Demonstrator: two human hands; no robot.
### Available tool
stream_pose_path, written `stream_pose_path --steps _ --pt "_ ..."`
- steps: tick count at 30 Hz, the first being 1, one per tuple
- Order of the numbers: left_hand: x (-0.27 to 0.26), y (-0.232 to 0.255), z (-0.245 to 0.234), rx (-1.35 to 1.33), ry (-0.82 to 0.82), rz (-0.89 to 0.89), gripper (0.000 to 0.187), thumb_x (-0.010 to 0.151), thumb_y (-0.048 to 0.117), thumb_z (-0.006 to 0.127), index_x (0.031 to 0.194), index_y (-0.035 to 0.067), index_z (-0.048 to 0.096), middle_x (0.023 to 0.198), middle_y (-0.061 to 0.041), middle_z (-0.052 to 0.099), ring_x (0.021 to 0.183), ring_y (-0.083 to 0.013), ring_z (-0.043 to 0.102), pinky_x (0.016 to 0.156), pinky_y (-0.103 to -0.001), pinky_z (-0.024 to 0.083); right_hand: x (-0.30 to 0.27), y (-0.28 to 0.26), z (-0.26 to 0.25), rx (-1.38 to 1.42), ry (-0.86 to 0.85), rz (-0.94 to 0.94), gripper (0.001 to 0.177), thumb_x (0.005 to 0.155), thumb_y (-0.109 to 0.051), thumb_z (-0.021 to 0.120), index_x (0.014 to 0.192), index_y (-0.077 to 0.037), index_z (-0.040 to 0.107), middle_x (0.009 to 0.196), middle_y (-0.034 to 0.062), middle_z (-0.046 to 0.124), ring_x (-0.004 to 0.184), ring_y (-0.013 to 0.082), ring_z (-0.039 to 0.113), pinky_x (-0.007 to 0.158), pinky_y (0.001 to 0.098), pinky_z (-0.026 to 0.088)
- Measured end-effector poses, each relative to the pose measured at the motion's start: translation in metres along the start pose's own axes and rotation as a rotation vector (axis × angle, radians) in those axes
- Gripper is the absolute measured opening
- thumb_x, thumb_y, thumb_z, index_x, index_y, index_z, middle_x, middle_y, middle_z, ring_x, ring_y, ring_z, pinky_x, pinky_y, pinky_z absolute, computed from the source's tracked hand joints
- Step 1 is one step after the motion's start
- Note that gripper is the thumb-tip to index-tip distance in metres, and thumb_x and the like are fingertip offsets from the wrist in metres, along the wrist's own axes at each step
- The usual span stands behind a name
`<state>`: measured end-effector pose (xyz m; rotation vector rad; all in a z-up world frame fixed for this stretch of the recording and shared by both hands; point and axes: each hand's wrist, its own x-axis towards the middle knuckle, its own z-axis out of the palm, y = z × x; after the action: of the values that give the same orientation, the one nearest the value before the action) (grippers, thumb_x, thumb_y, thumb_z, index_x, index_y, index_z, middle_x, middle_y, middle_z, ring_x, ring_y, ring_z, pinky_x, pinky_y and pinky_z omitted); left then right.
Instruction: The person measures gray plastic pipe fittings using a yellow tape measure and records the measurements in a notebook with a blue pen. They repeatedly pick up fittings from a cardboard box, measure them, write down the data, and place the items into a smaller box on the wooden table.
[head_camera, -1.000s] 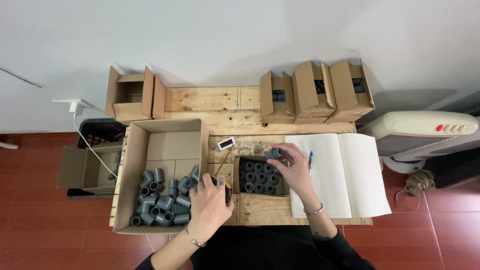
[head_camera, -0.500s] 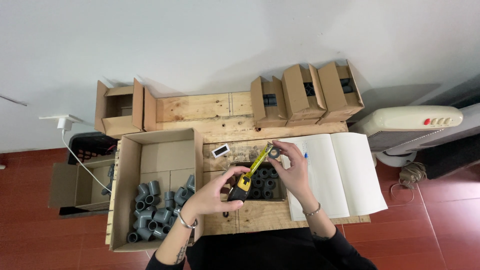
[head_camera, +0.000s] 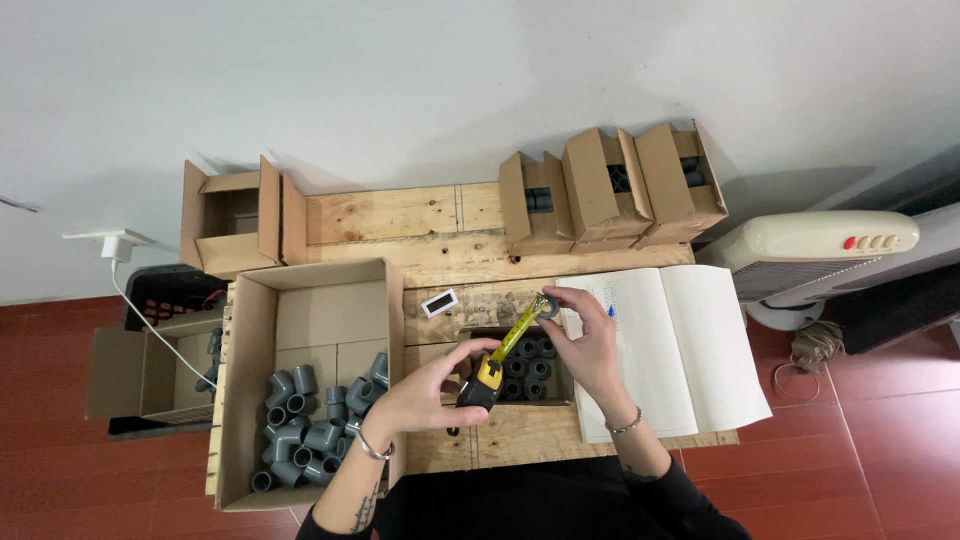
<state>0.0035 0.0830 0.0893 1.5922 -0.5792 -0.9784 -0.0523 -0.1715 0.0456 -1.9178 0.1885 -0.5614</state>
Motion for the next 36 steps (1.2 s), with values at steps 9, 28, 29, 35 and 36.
stream_pose_path --steps 9,28,29,35,36 --pt "-0.0005 -0.0008 0.0034 -0.018 0.002 0.004 0.096 0.066 0.034 0.091 0.151 0.011 0.052 0.129 -0.017 0.06 0.103 -0.0249 0.06 0.086 -0.041 0.058 -0.0011 -0.0002 0.0 -0.013 0.002 0.008 0.041 0.076 0.004 0.085 0.114 -0.007 0.075 0.109 0.0102 0.076 0.095 0.025 0.075 0.093 0.0419 0.057" --pt "-0.0027 0.0004 0.0051 -0.031 -0.007 0.019 0.094 0.066 0.033 0.092 0.15 0.011 0.054 0.127 -0.019 0.06 0.102 -0.0251 0.06 0.085 -0.042 0.059 -0.0011 -0.0031 0.0002 -0.015 -0.005 -0.013 0.034 0.077 0.003 0.085 0.109 -0.007 0.077 0.109 0.0117 0.076 0.098 0.0263 0.075 0.091 0.0392 0.058" --pt "-0.0025 0.0019 0.0041 -0.029 -0.009 0.022 0.094 0.066 0.032 0.092 0.15 0.011 0.054 0.128 -0.02 0.059 0.102 -0.0257 0.06 0.085 -0.043 0.059 -0.0012 -0.0018 -0.0001 -0.015 -0.007 -0.014 0.034 0.077 0.003 0.085 0.108 -0.006 0.077 0.109 0.0118 0.076 0.099 0.0263 0.075 0.091 0.0388 0.058" --pt "-0.0031 -0.0006 0.0046 -0.037 -0.02 0.02 0.095 0.066 0.033 0.092 0.15 0.01 0.054 0.126 -0.019 0.059 0.1 -0.0242 0.059 0.084 -0.041 0.059 -0.0011 -0.0042 -0.0012 -0.004 0.006 -0.036 0.032 0.077 0.003 0.085 0.106 -0.006 0.077 0.107 0.0133 0.076 0.101 0.0278 0.075 0.09 0.0381 0.058" --pt "-0.0035 -0.0004 0.0051 -0.037 -0.021 0.02 0.095 0.066 0.033 0.092 0.15 0.01 0.053 0.126 -0.019 0.059 0.1 -0.0241 0.058 0.084 -0.041 0.059 -0.0012 -0.0038 -0.0013 -0.005 0.008 -0.042 0.032 0.077 0.003 0.085 0.106 -0.005 0.077 0.107 0.014 0.076 0.101 0.0284 0.075 0.089 0.0384 0.058"
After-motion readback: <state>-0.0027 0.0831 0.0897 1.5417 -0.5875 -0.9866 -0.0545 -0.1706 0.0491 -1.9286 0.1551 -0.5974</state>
